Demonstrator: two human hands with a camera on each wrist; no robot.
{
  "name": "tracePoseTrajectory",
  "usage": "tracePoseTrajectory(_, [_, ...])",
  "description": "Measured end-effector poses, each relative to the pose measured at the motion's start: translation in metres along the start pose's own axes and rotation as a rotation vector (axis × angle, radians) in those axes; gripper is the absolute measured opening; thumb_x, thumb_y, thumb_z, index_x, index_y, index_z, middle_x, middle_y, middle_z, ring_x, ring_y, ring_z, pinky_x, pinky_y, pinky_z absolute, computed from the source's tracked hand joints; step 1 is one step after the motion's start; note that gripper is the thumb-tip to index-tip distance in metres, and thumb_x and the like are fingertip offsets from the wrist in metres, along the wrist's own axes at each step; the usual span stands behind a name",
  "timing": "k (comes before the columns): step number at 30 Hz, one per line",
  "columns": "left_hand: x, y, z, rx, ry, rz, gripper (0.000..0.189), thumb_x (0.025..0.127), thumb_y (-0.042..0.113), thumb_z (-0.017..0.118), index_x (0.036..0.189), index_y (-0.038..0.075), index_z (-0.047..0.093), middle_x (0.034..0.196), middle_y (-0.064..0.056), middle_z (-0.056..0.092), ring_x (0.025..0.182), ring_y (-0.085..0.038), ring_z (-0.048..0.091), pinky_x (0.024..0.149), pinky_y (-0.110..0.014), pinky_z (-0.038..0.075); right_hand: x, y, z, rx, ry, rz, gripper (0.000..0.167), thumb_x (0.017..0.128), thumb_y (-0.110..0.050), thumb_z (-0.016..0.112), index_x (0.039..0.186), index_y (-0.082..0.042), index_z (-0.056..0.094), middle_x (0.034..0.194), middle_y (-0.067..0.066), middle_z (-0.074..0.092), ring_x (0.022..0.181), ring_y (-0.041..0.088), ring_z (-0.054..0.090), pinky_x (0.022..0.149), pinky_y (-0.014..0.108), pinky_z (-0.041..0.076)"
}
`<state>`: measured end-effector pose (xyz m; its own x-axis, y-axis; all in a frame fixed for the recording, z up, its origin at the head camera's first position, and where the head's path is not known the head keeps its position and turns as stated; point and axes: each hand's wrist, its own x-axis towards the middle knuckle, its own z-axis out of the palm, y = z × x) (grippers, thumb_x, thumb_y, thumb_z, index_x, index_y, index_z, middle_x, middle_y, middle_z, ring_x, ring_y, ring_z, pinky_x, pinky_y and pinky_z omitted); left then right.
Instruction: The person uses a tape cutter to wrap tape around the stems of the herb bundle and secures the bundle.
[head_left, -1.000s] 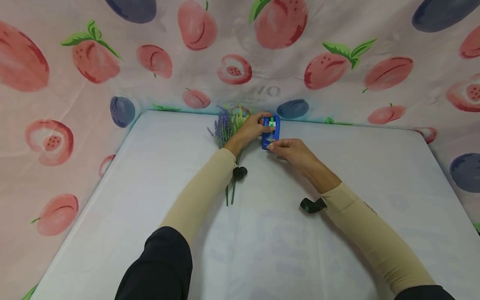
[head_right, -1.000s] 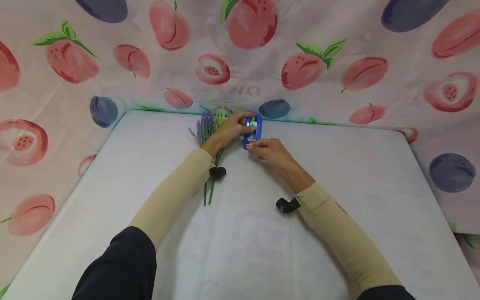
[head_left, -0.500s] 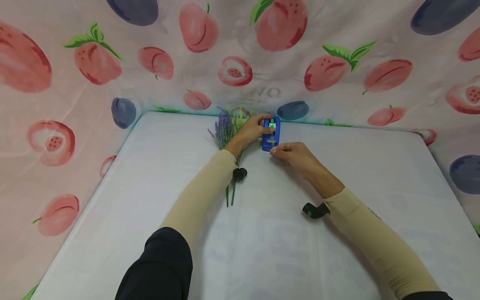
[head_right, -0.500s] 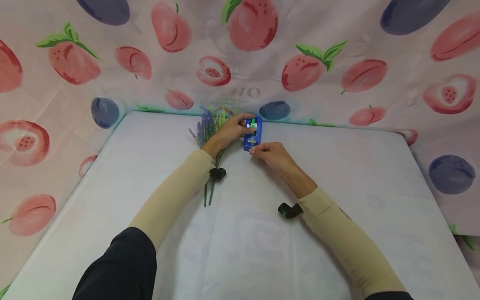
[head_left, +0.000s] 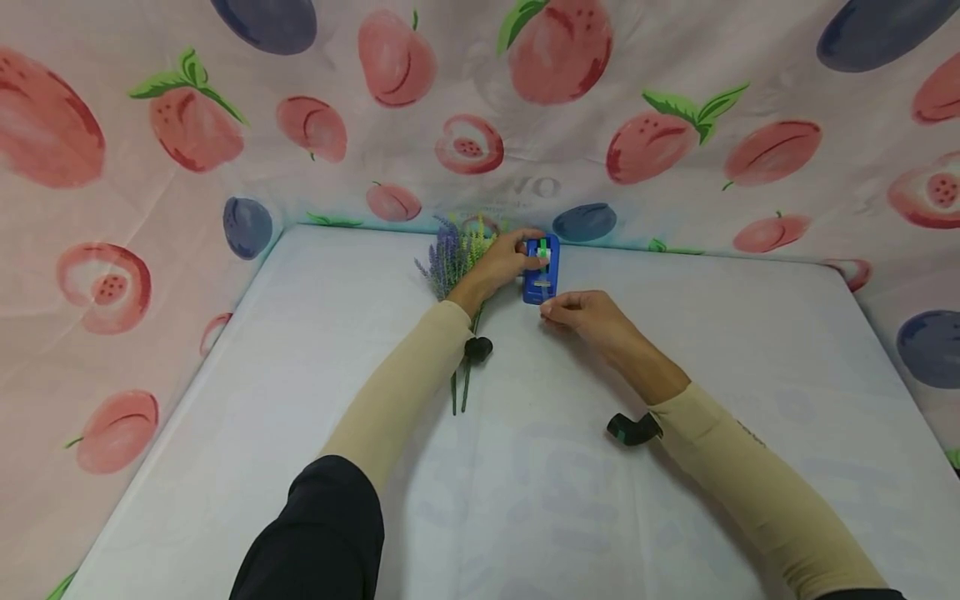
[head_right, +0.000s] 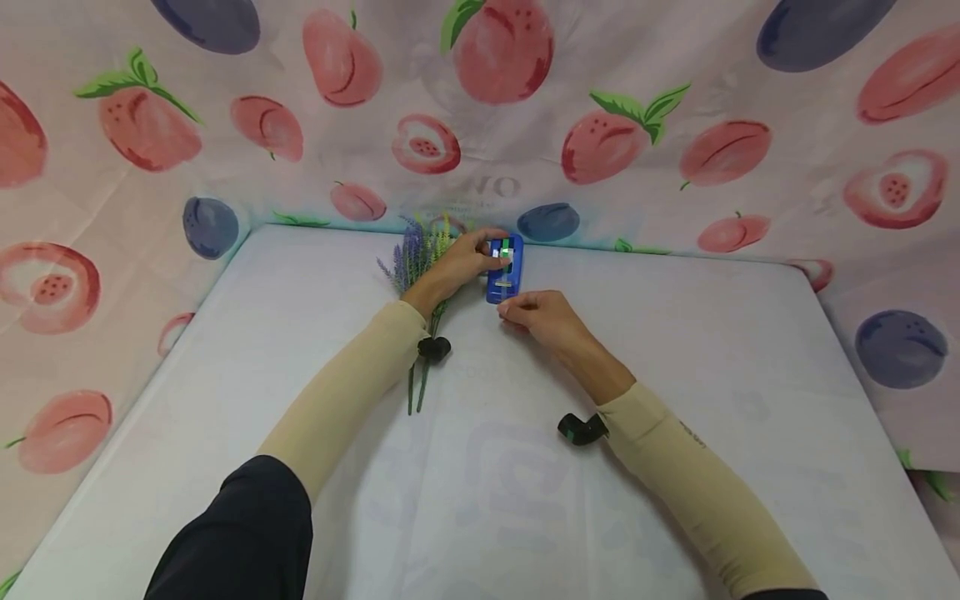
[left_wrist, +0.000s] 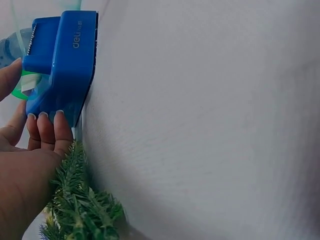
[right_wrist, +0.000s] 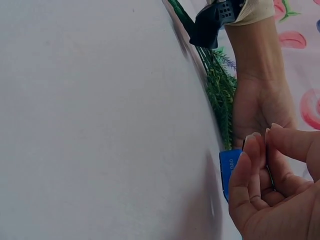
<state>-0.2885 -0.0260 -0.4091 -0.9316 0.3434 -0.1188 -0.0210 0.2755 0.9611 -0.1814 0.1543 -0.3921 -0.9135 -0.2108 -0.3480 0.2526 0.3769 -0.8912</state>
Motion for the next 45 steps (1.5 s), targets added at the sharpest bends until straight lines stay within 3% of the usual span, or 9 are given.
tracePoseTrajectory(20, [-0.001, 0.001, 0.0, 0.082, 0.007, 0.022, 0.05, 0.095, 0.025, 0.074, 0.142, 0.019, 0.059, 0.082, -0.002, 0.045, 0.068, -0.016, 0.037, 0.067, -0.032, 0.033, -0.009, 0.006, 0.005, -0.04, -0.029, 0.0, 0.036, 0.102, -0.026, 0.064, 0.12, 0.005, 0.069, 0.117, 0.015, 0.072, 0.102, 0.021, 0.062, 0.09, 0.03, 0.05])
tracePoseTrajectory(45, [-0.001, 0.002, 0.0, 0.068, 0.007, -0.005, 0.05, 0.092, 0.026, 0.077, 0.139, 0.023, 0.061, 0.084, -0.003, 0.044, 0.069, -0.017, 0.035, 0.069, -0.034, 0.031, -0.021, 0.01, 0.005, -0.047, -0.029, -0.035, 0.035, 0.102, -0.023, 0.064, 0.12, 0.007, 0.069, 0.109, 0.012, 0.073, 0.092, 0.013, 0.062, 0.085, 0.027, 0.05])
